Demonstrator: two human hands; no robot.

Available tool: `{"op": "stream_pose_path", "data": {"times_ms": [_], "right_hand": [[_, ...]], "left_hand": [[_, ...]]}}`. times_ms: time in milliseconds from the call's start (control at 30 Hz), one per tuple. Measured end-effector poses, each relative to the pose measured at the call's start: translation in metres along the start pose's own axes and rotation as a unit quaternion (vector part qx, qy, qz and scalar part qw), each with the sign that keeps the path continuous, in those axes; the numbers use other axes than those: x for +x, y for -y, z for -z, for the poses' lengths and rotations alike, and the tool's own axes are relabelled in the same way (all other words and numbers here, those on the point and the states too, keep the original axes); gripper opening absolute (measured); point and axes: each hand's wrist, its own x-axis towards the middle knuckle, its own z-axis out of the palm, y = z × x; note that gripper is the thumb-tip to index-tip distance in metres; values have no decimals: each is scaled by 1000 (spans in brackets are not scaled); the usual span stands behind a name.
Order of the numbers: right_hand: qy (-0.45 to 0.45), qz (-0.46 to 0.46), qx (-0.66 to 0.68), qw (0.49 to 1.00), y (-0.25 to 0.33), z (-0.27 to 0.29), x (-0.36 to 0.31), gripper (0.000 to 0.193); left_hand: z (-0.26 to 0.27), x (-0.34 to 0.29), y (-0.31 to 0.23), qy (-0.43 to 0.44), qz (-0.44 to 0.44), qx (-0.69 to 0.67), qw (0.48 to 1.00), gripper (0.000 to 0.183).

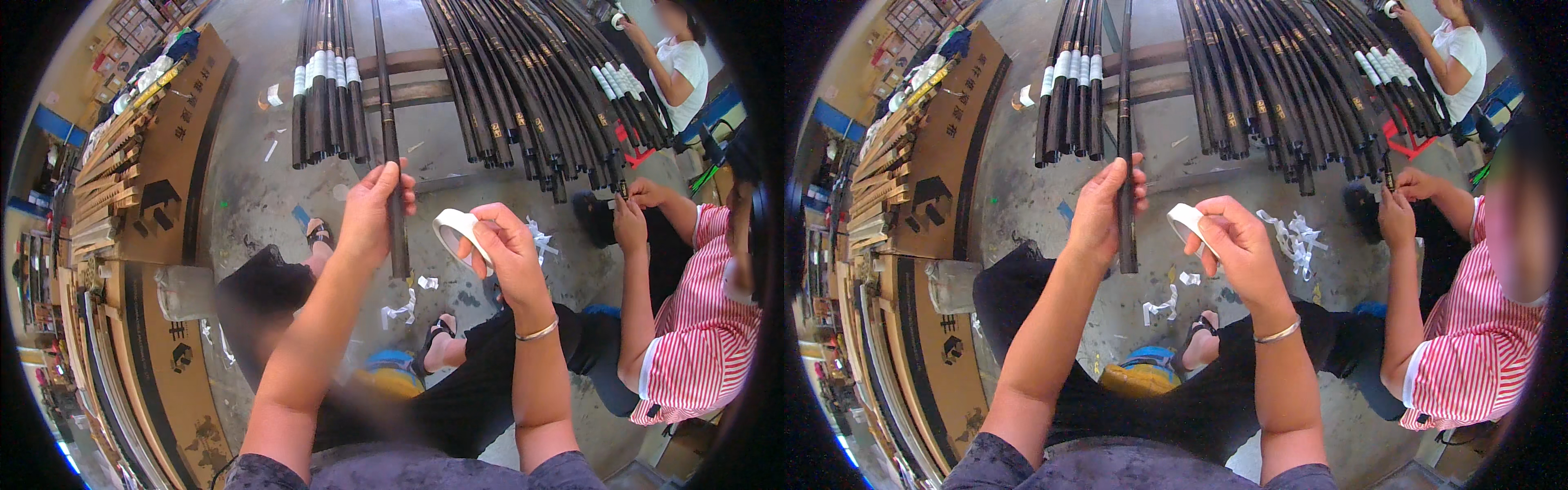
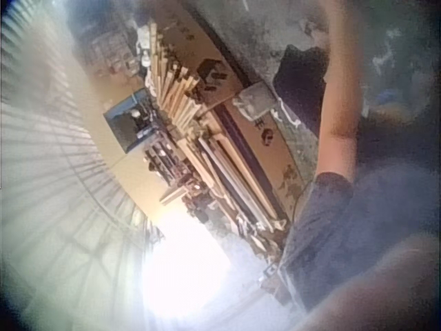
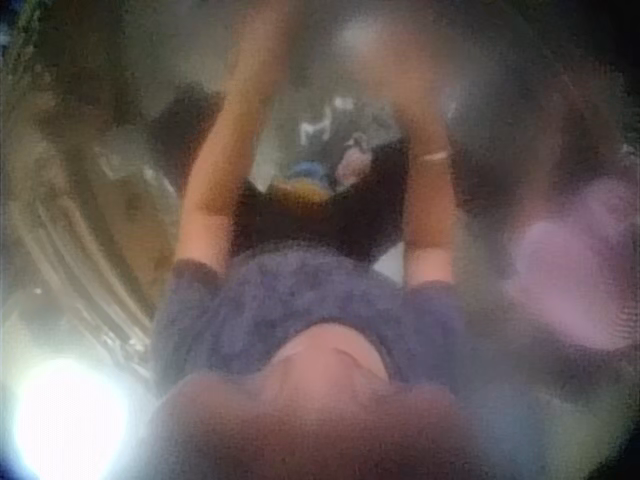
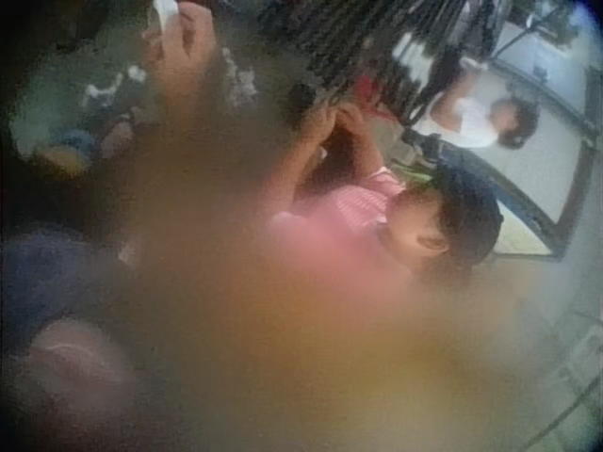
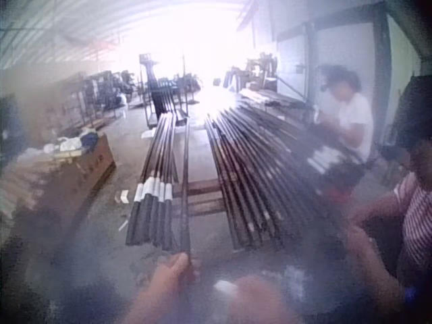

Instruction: The person applies white adhesive tape to the joints and sections of long black poles, smoothing the tape by hand.

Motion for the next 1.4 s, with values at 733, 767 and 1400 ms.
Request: {"op": "stream_pose_path", "data": {"times_ms": [733, 767, 1400], "right_hand": [[207, -225, -140, 942, -6, -32, 6, 14], [211, -235, -142, 938, -6, -35, 10, 15], [228, -262, -75, 935, -44, -43, 19, 15]], "left_hand": [[33, -149, 59, -99, -66, 334, 935, 52], [33, -148, 59, -107, -68, 348, 929, 57], [46, -143, 68, -35, -217, 648, 729, 56]]}}
